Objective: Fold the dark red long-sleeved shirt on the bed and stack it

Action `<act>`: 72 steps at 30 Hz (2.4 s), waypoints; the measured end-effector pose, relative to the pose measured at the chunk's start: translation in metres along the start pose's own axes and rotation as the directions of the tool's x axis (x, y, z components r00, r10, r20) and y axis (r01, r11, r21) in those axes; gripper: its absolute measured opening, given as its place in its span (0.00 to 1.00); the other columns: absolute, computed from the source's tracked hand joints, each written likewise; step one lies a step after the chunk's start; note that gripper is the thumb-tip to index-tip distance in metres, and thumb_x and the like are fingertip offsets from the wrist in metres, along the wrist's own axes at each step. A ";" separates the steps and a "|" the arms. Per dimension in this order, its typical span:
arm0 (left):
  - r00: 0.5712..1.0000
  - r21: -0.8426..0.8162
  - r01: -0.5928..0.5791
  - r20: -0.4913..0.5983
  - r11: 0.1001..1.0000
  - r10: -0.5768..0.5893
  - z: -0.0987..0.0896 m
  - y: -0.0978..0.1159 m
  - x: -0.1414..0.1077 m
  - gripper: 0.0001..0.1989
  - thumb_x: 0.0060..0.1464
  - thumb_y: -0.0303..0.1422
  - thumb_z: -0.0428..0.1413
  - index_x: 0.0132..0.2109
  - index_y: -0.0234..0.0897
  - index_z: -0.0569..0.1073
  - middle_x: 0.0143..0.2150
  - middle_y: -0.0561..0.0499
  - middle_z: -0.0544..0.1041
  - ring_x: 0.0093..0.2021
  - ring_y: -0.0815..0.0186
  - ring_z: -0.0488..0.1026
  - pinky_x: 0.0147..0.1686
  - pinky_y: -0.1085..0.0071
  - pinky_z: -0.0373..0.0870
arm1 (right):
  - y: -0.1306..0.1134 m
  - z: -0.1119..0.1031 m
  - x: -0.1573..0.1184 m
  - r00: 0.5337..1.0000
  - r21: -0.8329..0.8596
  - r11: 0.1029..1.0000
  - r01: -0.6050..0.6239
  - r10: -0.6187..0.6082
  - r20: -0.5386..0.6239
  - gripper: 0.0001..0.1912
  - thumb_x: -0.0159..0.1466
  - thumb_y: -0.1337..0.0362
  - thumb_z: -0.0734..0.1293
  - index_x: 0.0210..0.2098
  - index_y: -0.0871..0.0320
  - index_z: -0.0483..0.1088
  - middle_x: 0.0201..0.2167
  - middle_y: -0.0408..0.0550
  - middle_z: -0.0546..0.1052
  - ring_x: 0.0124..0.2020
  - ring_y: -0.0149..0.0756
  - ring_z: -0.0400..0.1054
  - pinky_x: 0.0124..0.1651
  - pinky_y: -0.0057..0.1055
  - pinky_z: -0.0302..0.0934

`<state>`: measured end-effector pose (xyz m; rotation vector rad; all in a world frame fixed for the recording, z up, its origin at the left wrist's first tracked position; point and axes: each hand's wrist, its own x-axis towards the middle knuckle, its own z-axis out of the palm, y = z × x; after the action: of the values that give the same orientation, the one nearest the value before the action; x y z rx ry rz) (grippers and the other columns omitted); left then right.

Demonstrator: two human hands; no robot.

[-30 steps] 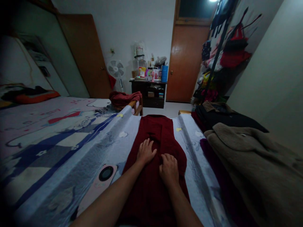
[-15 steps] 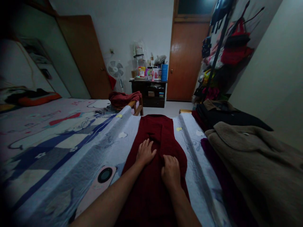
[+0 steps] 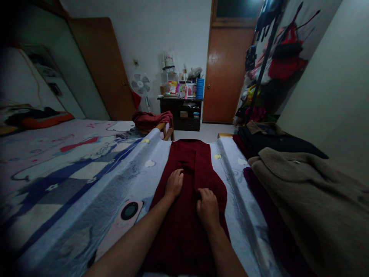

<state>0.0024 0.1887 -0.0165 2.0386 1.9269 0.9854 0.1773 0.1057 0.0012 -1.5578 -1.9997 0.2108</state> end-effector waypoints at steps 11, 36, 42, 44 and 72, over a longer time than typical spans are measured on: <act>1.000 -0.009 -0.001 0.005 1.000 0.001 0.001 0.001 -0.002 0.17 0.56 0.24 0.46 0.48 0.37 0.75 0.49 0.46 0.77 0.51 0.62 0.70 0.56 0.64 0.63 | -0.006 -0.018 0.008 0.998 0.143 0.988 -0.061 0.061 0.003 0.26 0.53 0.77 0.55 0.47 0.59 0.72 0.46 0.50 0.76 0.48 0.38 0.69 0.56 0.34 0.60; 0.951 -0.794 0.119 -0.080 0.596 -0.297 -0.005 -0.029 0.009 0.23 0.64 0.46 0.39 0.46 0.35 0.72 0.46 0.43 0.78 0.47 0.62 0.75 0.49 0.62 0.72 | -0.075 -0.050 -0.003 0.908 0.310 0.948 0.064 -0.184 0.376 0.30 0.53 0.77 0.56 0.53 0.57 0.71 0.50 0.48 0.76 0.52 0.35 0.68 0.58 0.31 0.57; 0.946 -0.809 0.135 -0.067 0.572 -0.318 -0.008 -0.033 0.010 0.23 0.64 0.46 0.39 0.49 0.36 0.71 0.52 0.42 0.75 0.53 0.62 0.72 0.50 0.63 0.72 | -0.083 -0.052 -0.009 0.836 0.351 0.934 0.067 -0.245 0.490 0.29 0.54 0.77 0.55 0.50 0.55 0.73 0.48 0.46 0.77 0.50 0.34 0.70 0.55 0.28 0.58; 0.940 -0.806 0.153 -0.061 0.572 -0.337 -0.007 -0.036 0.012 0.21 0.64 0.44 0.41 0.50 0.36 0.70 0.53 0.43 0.74 0.53 0.62 0.72 0.51 0.63 0.71 | -0.081 -0.054 -0.008 0.811 0.340 0.937 0.077 -0.257 0.526 0.27 0.55 0.75 0.57 0.50 0.53 0.72 0.48 0.45 0.77 0.49 0.34 0.70 0.54 0.28 0.58; 0.968 -0.711 0.236 0.111 0.663 -0.225 -0.017 -0.030 0.010 0.16 0.48 0.29 0.57 0.47 0.38 0.75 0.43 0.48 0.78 0.40 0.64 0.74 0.44 0.66 0.68 | 0.044 0.023 0.129 0.962 0.211 0.941 -0.265 0.242 0.126 0.12 0.62 0.66 0.59 0.40 0.61 0.73 0.41 0.52 0.78 0.43 0.38 0.71 0.48 0.30 0.60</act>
<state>-0.0320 0.1970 -0.0161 1.2986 1.3868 1.3678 0.1837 0.2431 0.0073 -1.6784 -1.7685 0.6083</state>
